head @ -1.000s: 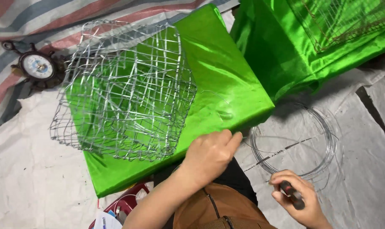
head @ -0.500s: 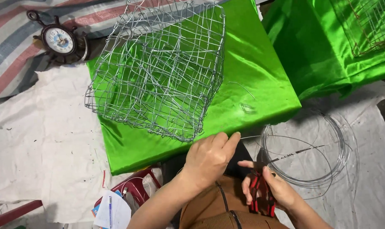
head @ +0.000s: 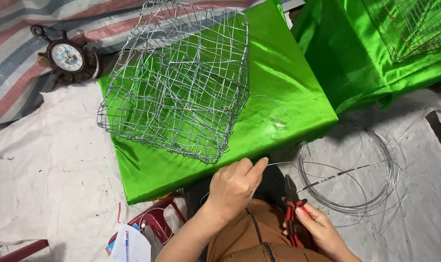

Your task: Preparing and assembling a wire mesh cage using pliers and manual bending.

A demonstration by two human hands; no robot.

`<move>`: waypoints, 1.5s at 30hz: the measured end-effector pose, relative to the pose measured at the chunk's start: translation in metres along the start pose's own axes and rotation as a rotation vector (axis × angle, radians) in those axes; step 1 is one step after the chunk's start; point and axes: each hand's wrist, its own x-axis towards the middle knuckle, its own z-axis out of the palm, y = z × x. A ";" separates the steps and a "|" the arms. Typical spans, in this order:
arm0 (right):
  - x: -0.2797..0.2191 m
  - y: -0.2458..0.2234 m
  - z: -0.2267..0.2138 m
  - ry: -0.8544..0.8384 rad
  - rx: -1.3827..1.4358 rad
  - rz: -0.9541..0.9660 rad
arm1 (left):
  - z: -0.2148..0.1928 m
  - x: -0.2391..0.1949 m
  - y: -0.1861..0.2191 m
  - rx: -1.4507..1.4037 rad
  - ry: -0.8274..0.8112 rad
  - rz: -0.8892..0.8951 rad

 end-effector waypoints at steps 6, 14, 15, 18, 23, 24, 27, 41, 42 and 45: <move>-0.018 -0.011 0.010 -0.248 0.156 -0.143 | 0.004 -0.005 -0.003 -0.072 -0.031 -0.028; -0.009 -0.019 0.004 -0.346 0.183 -0.101 | -0.002 -0.007 -0.005 -0.090 -0.042 -0.071; -0.009 -0.019 0.004 -0.370 0.188 -0.122 | -0.002 -0.009 -0.006 -0.077 -0.052 -0.081; -0.010 -0.037 0.010 -0.275 0.032 -0.098 | -0.004 -0.007 -0.005 -0.099 -0.050 -0.069; -0.005 -0.033 -0.003 -0.356 0.045 -0.207 | -0.004 -0.005 -0.005 -0.118 -0.050 -0.065; -0.003 -0.036 -0.004 -0.361 0.025 -0.205 | -0.005 -0.003 -0.005 -0.112 -0.046 -0.060; -0.006 -0.045 0.001 -0.354 -0.002 -0.207 | -0.005 0.000 -0.003 -0.132 -0.059 -0.062; 0.020 -0.058 0.034 -0.472 -0.385 -0.481 | -0.029 -0.014 0.001 -0.107 0.028 -0.155; 0.018 -0.061 0.043 -0.476 -0.373 -0.492 | -0.033 -0.015 0.000 -0.105 0.035 -0.180; 0.016 -0.063 0.054 -0.472 -0.279 -0.475 | -0.039 -0.020 -0.001 -0.124 0.069 -0.244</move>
